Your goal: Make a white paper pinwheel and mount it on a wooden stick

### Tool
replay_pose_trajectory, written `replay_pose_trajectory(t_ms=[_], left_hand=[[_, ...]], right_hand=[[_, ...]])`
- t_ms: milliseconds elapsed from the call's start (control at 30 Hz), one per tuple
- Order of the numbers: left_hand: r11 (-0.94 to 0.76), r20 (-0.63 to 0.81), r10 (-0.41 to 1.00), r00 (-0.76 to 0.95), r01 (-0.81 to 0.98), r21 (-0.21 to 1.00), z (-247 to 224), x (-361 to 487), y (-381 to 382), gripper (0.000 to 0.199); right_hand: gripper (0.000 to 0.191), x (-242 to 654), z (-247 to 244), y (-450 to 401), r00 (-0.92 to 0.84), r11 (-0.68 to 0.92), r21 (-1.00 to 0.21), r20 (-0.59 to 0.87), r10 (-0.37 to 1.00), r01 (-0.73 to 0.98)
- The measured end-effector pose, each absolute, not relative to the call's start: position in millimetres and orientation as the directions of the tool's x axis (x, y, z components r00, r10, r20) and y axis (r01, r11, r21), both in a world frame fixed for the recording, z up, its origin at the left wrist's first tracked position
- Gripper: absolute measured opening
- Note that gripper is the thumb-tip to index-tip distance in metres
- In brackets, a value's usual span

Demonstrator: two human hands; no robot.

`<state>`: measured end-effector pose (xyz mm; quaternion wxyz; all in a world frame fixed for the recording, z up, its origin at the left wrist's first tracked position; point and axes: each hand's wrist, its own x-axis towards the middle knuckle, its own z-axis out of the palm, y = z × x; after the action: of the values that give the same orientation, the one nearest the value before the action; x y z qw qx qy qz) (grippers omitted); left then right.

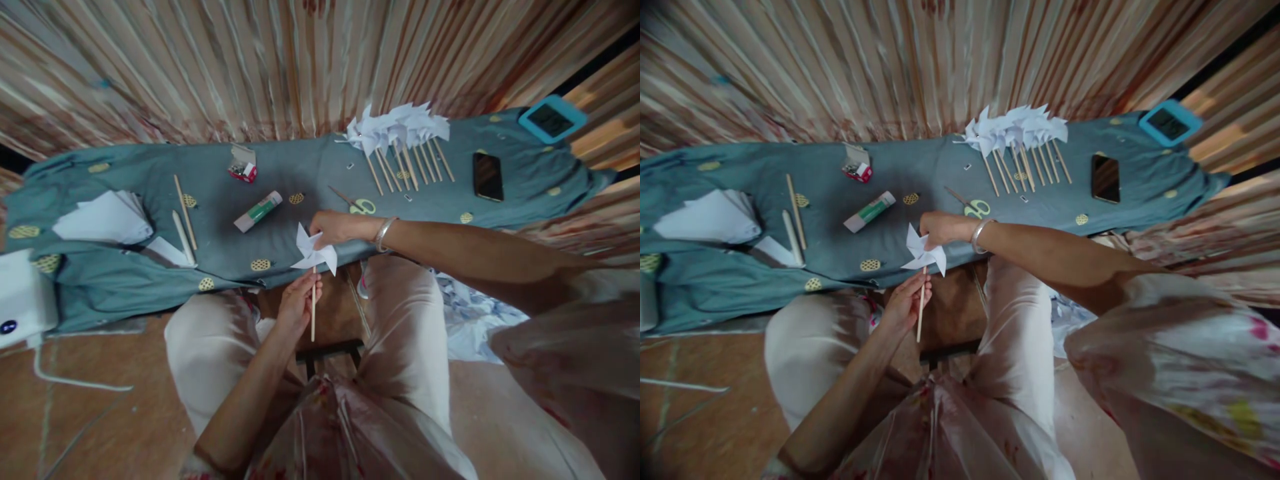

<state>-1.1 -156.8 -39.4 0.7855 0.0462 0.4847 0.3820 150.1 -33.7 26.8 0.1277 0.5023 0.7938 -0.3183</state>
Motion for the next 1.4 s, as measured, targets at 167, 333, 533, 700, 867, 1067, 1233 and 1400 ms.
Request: replay_pose_trajectory(t_ms=[167,333,533,700,867,1067,1233,1400], left_hand=[[0.719,-0.716,0.655,0.24,-0.49,0.493,-40.0,-5.4,-155.0,0.026],[0.713,-0.694,0.676,0.249,-0.458,0.531,-43.9,-5.8,-152.9,0.036],[0.719,-0.72,0.657,0.225,-0.476,0.507,-48.5,-2.7,-152.5,0.04],[0.71,-0.721,0.661,0.207,-0.484,0.512,-48.6,-0.1,-153.6,0.042],[0.702,-0.715,0.669,0.203,-0.491,0.517,-49.4,3.1,-154.7,0.042],[0.68,-0.704,0.684,0.19,-0.514,0.522,-53.4,8.8,-157.0,0.034],[0.667,-0.701,0.687,0.191,-0.548,0.505,-54.9,16.1,-159.5,0.035],[0.662,-0.703,0.69,0.173,-0.545,0.515,-53.7,17.1,-160.2,0.036]], right_hand=[[0.024,150.8,23.0,-29.4,-0.464,0.288,-0.379,-0.544,0.699,0.879],[0.027,151.0,24.3,-28.9,-0.444,0.268,-0.369,-0.561,0.699,0.89],[0.025,149.7,24.2,-27.9,-0.402,0.225,-0.349,-0.604,0.689,0.91],[0.022,147.4,26.6,-26.9,-0.385,0.219,-0.328,-0.62,0.684,0.919],[0.026,143.9,30.8,-25.7,-0.364,0.223,-0.294,-0.64,0.677,0.93],[0.026,143.6,28.7,-23.9,-0.363,0.213,-0.3,-0.655,0.663,0.93],[0.023,146.9,21.1,-21.1,-0.366,0.208,-0.309,-0.645,0.671,0.928],[0.025,150.2,13.8,-17.5,-0.415,0.237,-0.351,-0.631,0.655,0.906]])
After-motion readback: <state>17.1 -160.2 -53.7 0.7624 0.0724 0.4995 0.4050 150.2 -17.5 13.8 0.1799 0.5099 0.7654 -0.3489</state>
